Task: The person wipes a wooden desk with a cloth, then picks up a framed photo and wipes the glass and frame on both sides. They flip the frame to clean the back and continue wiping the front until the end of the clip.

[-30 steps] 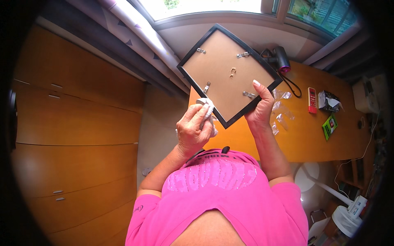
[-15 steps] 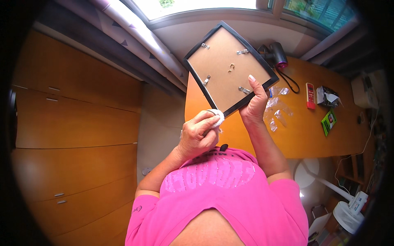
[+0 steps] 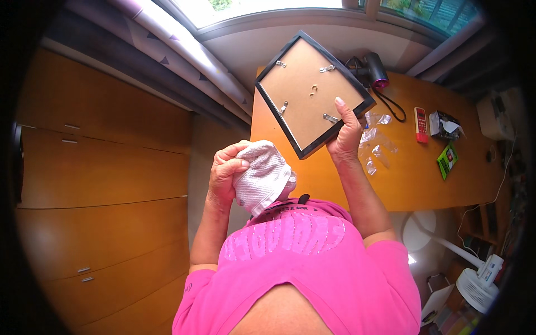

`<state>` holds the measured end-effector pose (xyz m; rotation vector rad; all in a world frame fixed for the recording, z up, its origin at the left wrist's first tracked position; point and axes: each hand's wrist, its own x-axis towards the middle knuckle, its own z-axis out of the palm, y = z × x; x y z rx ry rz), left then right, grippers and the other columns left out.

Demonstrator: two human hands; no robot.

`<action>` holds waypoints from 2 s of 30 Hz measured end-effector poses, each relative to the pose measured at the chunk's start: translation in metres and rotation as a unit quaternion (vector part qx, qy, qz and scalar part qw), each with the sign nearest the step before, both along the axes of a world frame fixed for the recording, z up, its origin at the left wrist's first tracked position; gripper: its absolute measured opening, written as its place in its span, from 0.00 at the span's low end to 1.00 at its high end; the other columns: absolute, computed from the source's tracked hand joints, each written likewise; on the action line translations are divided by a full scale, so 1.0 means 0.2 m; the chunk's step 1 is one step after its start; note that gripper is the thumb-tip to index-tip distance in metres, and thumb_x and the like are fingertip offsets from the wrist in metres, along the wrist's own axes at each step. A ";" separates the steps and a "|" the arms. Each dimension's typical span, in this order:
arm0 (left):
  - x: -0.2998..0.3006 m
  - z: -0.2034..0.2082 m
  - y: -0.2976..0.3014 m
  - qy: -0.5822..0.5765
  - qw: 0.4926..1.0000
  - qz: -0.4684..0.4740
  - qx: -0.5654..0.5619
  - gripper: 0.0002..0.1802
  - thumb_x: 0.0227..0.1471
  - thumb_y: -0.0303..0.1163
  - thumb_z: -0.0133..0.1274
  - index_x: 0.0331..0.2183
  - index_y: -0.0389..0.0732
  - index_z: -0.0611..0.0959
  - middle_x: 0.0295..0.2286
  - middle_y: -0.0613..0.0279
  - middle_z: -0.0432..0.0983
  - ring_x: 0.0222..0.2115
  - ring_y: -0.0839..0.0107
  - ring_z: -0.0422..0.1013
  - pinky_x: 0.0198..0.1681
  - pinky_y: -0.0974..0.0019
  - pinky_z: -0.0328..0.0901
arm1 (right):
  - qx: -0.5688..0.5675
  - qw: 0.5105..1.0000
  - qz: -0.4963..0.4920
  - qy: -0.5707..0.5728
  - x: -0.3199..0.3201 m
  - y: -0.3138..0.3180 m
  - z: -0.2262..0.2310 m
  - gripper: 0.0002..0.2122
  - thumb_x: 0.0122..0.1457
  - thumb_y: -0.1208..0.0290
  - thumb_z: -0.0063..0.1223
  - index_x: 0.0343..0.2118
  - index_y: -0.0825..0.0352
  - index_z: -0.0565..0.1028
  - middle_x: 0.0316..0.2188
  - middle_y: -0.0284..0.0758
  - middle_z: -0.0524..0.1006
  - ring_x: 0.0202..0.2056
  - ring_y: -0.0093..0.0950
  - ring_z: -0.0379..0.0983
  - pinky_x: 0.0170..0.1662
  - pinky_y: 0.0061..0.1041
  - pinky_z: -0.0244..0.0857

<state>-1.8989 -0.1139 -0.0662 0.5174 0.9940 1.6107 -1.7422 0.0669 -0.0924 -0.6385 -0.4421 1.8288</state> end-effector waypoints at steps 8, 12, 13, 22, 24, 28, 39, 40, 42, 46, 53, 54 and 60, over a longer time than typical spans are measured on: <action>-0.01 -0.01 0.02 0.045 0.997 0.044 -0.033 0.18 0.37 0.16 0.46 0.36 0.30 0.78 0.29 0.60 0.76 0.28 0.77 0.71 0.36 0.75 0.66 | -0.011 0.999 0.046 0.010 0.03 0.04 0.00 0.12 0.53 0.73 0.49 0.41 0.69 0.70 0.37 0.37 0.74 0.39 0.31 0.73 0.44 0.32 0.67; -0.09 0.03 0.04 0.146 0.980 0.123 -0.057 0.17 0.38 0.15 0.44 0.35 0.30 0.78 0.29 0.63 0.75 0.29 0.78 0.70 0.37 0.75 0.65 | -0.014 0.993 0.118 0.024 0.08 0.09 0.03 0.12 0.52 0.72 0.50 0.39 0.70 0.71 0.35 0.38 0.75 0.36 0.31 0.74 0.42 0.31 0.69; -0.11 0.02 0.07 0.215 0.963 0.149 -0.059 0.17 0.38 0.15 0.44 0.34 0.30 0.79 0.29 0.63 0.74 0.30 0.78 0.70 0.37 0.75 0.65 | -0.011 0.992 0.124 0.019 0.09 0.10 0.03 0.12 0.51 0.72 0.50 0.38 0.70 0.71 0.34 0.38 0.76 0.35 0.31 0.74 0.41 0.31 0.69; -0.14 -0.05 0.29 0.675 0.689 0.237 -0.116 0.17 0.38 0.24 0.47 0.36 0.37 0.79 0.35 0.57 0.71 0.31 0.57 0.72 0.36 0.63 0.67 | -0.043 0.987 0.150 0.037 0.09 0.10 0.08 0.11 0.52 0.71 0.51 0.36 0.70 0.72 0.33 0.39 0.76 0.34 0.32 0.75 0.39 0.31 0.70; -0.10 -0.05 0.29 0.684 0.680 0.235 -0.117 0.17 0.39 0.24 0.47 0.36 0.36 0.79 0.36 0.56 0.71 0.31 0.56 0.72 0.35 0.62 0.67 | -0.051 0.987 0.149 0.037 0.08 0.08 0.10 0.11 0.52 0.70 0.51 0.37 0.70 0.72 0.33 0.39 0.76 0.34 0.33 0.75 0.40 0.31 0.70; -0.06 -0.01 0.29 0.706 0.662 0.220 -0.120 0.16 0.38 0.23 0.47 0.35 0.34 0.78 0.35 0.56 0.71 0.31 0.56 0.72 0.34 0.61 0.67 | -0.064 0.986 0.149 0.044 0.09 0.08 0.11 0.12 0.53 0.69 0.51 0.37 0.70 0.71 0.34 0.39 0.76 0.34 0.33 0.75 0.40 0.32 0.70; -0.16 0.02 0.23 0.756 0.582 0.235 -0.184 0.14 0.40 0.26 0.47 0.34 0.37 0.78 0.34 0.58 0.70 0.31 0.57 0.70 0.33 0.58 0.66 | -0.023 0.985 0.170 0.020 0.09 0.07 0.17 0.11 0.54 0.70 0.50 0.38 0.70 0.71 0.34 0.38 0.76 0.34 0.31 0.75 0.38 0.29 0.71; -0.20 0.02 0.20 0.756 0.571 0.257 -0.190 0.14 0.40 0.26 0.47 0.34 0.37 0.78 0.34 0.58 0.70 0.31 0.56 0.70 0.33 0.58 0.66 | -0.018 0.985 0.168 0.032 0.08 0.06 0.19 0.10 0.54 0.70 0.50 0.37 0.70 0.72 0.33 0.38 0.77 0.33 0.31 0.76 0.37 0.29 0.71; -0.20 0.02 0.17 0.744 0.583 0.268 -0.187 0.15 0.39 0.25 0.47 0.34 0.36 0.78 0.34 0.58 0.70 0.32 0.56 0.71 0.34 0.58 0.66 | -0.012 0.988 0.152 0.024 0.09 0.06 0.18 0.10 0.54 0.70 0.50 0.37 0.70 0.72 0.33 0.38 0.77 0.32 0.31 0.76 0.37 0.29 0.71; -0.08 0.00 0.19 0.747 0.589 0.284 -0.118 0.16 0.39 0.23 0.49 0.35 0.36 0.78 0.33 0.58 0.70 0.31 0.57 0.71 0.34 0.59 0.67 | -0.015 0.987 0.160 0.021 0.08 0.06 0.16 0.10 0.54 0.70 0.50 0.37 0.70 0.72 0.33 0.38 0.77 0.32 0.31 0.76 0.37 0.29 0.71; 0.07 -0.05 0.26 0.710 0.667 0.211 -0.074 0.15 0.39 0.23 0.50 0.35 0.35 0.78 0.34 0.55 0.71 0.32 0.55 0.71 0.34 0.59 0.66 | -0.039 0.990 0.132 0.010 0.05 0.04 0.11 0.11 0.54 0.69 0.51 0.37 0.70 0.71 0.34 0.38 0.76 0.34 0.32 0.74 0.39 0.30 0.69; 0.10 -0.07 0.25 0.721 0.664 0.193 -0.052 0.15 0.39 0.23 0.50 0.35 0.35 0.78 0.34 0.54 0.71 0.31 0.56 0.71 0.34 0.60 0.67 | -0.040 0.993 0.113 0.004 0.04 0.03 0.11 0.11 0.54 0.69 0.51 0.37 0.70 0.71 0.34 0.38 0.76 0.34 0.32 0.74 0.39 0.30 0.69; 0.27 -0.04 0.20 0.661 0.740 0.126 0.009 0.14 0.39 0.21 0.48 0.33 0.33 0.78 0.33 0.53 0.72 0.28 0.57 0.72 0.31 0.64 0.67 | -0.035 0.997 0.069 0.015 0.01 0.00 0.07 0.12 0.53 0.72 0.51 0.40 0.69 0.70 0.35 0.36 0.75 0.36 0.30 0.73 0.40 0.30 0.68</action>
